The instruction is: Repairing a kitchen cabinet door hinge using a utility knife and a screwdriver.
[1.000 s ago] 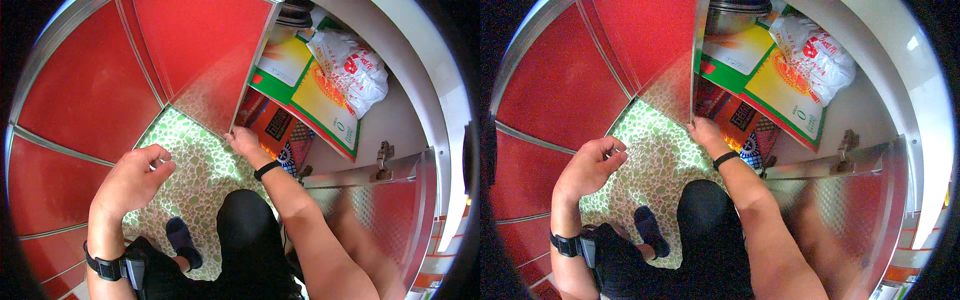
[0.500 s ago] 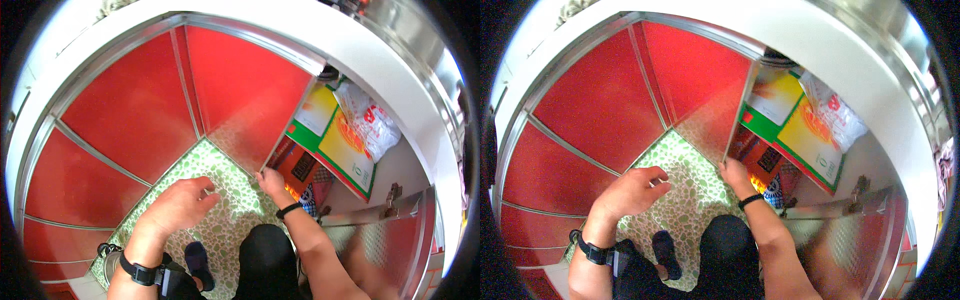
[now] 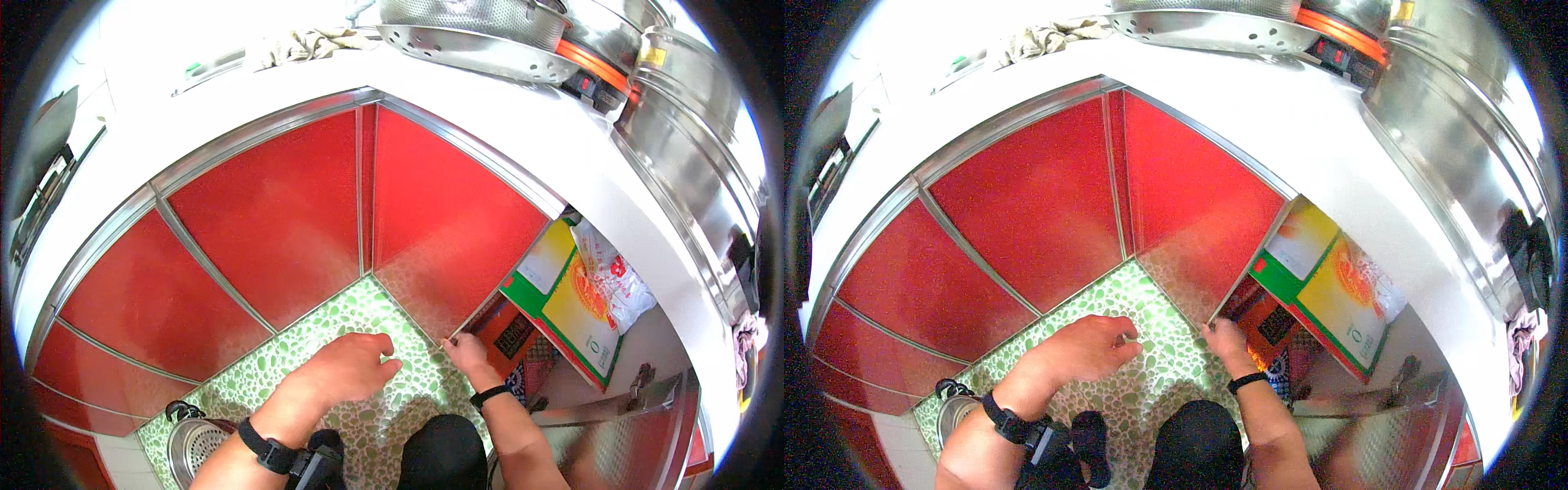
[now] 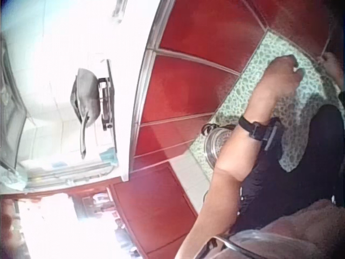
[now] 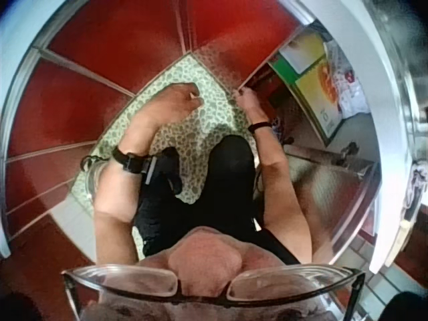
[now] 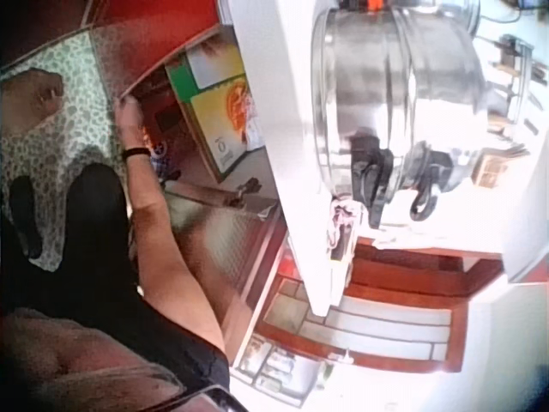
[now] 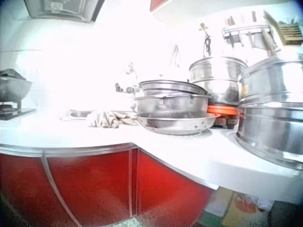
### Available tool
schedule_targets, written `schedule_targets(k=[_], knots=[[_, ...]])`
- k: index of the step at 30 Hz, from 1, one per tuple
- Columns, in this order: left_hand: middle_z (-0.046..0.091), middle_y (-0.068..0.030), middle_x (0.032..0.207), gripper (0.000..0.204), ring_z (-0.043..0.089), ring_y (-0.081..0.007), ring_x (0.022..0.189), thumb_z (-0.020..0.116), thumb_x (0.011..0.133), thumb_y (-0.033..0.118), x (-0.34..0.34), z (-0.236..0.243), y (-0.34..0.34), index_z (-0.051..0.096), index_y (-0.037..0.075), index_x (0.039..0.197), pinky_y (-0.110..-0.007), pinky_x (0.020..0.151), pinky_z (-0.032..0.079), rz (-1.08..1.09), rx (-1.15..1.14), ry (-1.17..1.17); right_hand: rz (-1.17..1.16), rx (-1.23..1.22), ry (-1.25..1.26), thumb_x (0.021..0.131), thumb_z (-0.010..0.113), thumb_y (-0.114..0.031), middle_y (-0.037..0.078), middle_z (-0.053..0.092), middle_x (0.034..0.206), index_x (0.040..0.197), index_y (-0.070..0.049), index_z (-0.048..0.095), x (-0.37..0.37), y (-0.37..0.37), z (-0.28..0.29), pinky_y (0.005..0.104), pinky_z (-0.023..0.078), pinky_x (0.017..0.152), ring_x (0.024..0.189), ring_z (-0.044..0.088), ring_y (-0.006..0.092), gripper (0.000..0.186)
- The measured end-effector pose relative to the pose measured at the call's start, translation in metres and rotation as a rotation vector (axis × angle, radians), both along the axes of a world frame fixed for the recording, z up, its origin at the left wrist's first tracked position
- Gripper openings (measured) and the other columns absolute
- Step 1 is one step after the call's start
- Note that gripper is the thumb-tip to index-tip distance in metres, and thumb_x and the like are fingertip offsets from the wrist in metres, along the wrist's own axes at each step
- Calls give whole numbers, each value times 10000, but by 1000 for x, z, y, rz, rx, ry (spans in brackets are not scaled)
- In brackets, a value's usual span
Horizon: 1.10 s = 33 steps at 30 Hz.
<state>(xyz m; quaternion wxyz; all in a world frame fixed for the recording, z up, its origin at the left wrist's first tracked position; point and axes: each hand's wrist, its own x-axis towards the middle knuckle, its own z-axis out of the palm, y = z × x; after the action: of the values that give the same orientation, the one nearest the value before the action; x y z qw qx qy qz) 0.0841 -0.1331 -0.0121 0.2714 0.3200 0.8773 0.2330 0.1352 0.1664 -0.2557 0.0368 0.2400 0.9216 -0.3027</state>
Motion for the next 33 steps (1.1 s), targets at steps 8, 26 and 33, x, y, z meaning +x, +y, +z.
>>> schedule_targets(k=[8,26,33], knots=[[694,-232,1169,406,635,-397,1156,564,1000,371,0,9,2,661,21,1181,-475,1004,502,-28,-32,-52,-3,-2,140,922,708,-443,196,744,919,997,-59,767,0,-4,-13,455,560,785,888,717,389,395],[700,-268,1012,364,668,-439,1017,600,987,355,5,-7,-2,667,12,1089,-514,899,524,-43,106,16,-35,-95,121,934,683,-456,261,726,951,1037,30,728,5,-12,3,467,544,797,898,705,415,499],[700,-273,1023,358,662,-455,1018,596,968,335,-5,-26,8,660,-13,1022,-525,902,522,-85,147,21,-62,-208,124,936,685,-460,263,728,931,1020,34,738,3,9,-19,461,546,798,896,712,413,503]])
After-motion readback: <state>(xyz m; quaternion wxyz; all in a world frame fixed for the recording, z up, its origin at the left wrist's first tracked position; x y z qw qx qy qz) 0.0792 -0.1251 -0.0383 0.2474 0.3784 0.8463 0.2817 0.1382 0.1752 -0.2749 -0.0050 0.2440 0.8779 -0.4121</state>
